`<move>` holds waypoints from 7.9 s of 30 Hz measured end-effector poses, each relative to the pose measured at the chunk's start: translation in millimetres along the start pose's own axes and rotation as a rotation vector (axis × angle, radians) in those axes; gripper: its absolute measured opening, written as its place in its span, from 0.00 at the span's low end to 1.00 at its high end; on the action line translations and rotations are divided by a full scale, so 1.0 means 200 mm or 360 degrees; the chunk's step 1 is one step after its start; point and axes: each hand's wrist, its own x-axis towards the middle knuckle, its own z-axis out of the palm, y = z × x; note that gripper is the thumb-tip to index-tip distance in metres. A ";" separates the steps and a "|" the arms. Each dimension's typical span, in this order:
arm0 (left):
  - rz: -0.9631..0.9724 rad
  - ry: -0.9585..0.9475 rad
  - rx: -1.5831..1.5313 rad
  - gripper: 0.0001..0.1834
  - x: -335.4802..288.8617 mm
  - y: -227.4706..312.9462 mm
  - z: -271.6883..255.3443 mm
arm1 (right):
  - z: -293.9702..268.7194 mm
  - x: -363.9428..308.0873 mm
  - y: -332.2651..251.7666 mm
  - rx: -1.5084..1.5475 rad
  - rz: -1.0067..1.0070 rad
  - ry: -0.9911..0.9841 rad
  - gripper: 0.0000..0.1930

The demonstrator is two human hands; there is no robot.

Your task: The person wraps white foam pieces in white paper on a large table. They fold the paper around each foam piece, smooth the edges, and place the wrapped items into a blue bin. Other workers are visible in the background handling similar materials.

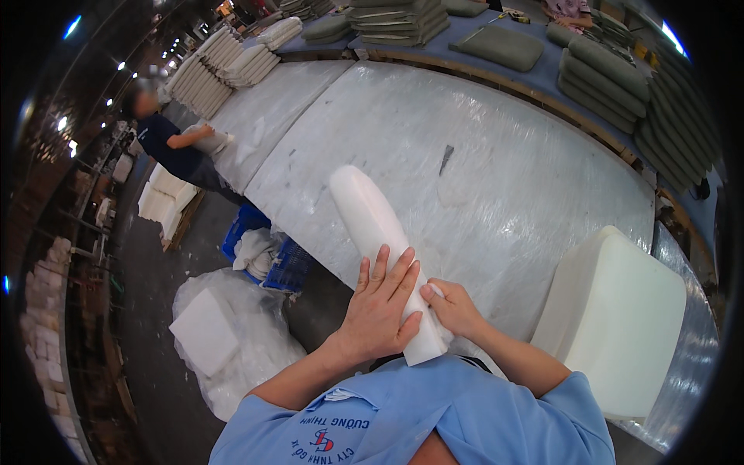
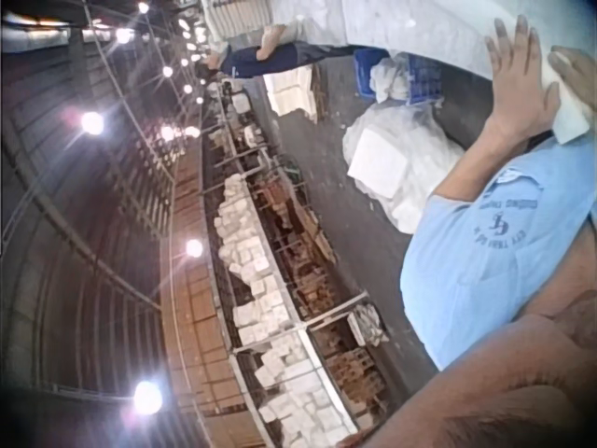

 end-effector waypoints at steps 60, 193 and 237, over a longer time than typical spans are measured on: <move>0.0059 -0.0003 0.0129 0.46 0.19 -0.24 -0.01 | -0.02 0.37 -0.05 0.0643 0.0417 0.0145 0.20; 0.0135 -0.0303 -0.0421 0.66 0.66 -1.29 -0.13 | 0.14 1.18 -0.01 -0.0701 0.0770 0.0149 0.25; 0.1099 0.0009 -0.0396 0.14 0.76 -0.72 -0.04 | -0.14 -0.25 0.34 0.0158 0.0347 0.2485 0.25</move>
